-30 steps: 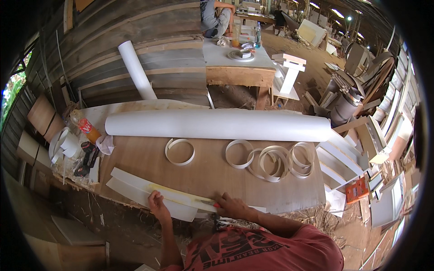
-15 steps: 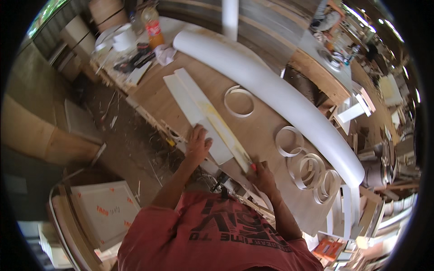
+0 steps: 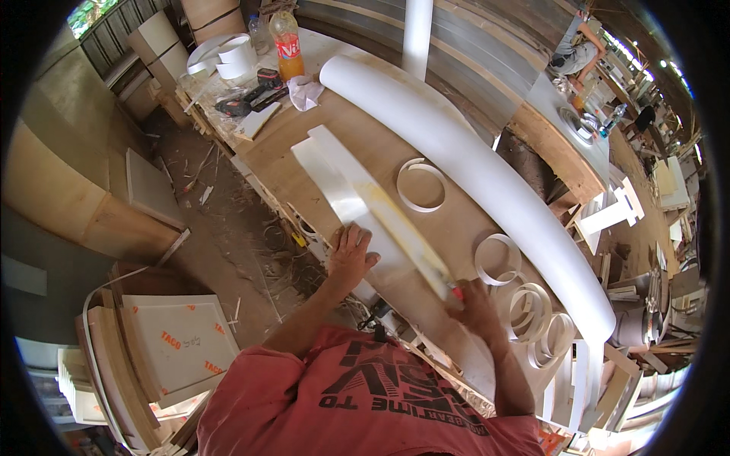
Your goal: The person applies adhesive strips to the edges of a white board, pressing the material down by hand and trimming the excess with a utility knife.
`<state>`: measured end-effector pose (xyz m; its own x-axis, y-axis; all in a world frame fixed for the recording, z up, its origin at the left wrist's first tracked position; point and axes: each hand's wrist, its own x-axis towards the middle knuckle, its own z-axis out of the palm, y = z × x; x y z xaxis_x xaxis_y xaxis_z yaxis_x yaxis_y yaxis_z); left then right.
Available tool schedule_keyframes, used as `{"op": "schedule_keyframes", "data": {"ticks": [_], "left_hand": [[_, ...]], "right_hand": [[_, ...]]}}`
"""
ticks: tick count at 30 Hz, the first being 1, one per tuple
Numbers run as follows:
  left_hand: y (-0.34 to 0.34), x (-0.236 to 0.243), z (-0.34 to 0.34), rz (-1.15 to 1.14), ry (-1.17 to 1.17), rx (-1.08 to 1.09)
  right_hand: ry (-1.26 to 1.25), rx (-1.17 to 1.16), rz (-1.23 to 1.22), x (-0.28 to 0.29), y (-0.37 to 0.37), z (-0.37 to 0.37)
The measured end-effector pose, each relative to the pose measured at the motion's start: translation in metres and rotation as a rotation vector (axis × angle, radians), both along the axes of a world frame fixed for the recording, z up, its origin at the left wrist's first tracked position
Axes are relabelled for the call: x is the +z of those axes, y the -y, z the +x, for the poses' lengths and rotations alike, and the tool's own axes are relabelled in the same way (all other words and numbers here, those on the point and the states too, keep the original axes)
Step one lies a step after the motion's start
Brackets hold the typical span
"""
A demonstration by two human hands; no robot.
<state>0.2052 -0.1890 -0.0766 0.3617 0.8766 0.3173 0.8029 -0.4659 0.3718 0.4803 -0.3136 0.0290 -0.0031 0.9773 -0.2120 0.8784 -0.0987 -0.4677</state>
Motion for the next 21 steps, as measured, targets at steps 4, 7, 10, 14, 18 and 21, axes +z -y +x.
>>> {"op": "schedule_keyframes", "data": {"ticks": [4,7,10,14,18,21], "left_hand": [[0.0,-0.002,-0.008,-0.004,-0.031,-0.041],[0.005,0.006,-0.004,-0.163,-0.057,-0.035],[0.017,0.0,0.007,-0.175,-0.025,-0.096],[0.029,-0.003,0.019,-0.059,-0.038,-0.101],[0.034,-0.007,0.015,-0.002,-0.058,-0.103],[0.038,0.003,0.018,-0.025,-0.093,-0.113]], "right_hand": [[0.008,0.005,0.045,0.065,-0.007,0.014],[-0.039,0.041,-0.011,0.073,-0.016,0.009],[-0.091,0.054,-0.001,0.042,-0.021,-0.013],[-0.089,-0.038,0.052,-0.006,-0.02,-0.046],[-0.081,-0.132,0.011,-0.018,-0.012,-0.066],[-0.09,-0.156,0.027,-0.036,-0.003,-0.062]]}}
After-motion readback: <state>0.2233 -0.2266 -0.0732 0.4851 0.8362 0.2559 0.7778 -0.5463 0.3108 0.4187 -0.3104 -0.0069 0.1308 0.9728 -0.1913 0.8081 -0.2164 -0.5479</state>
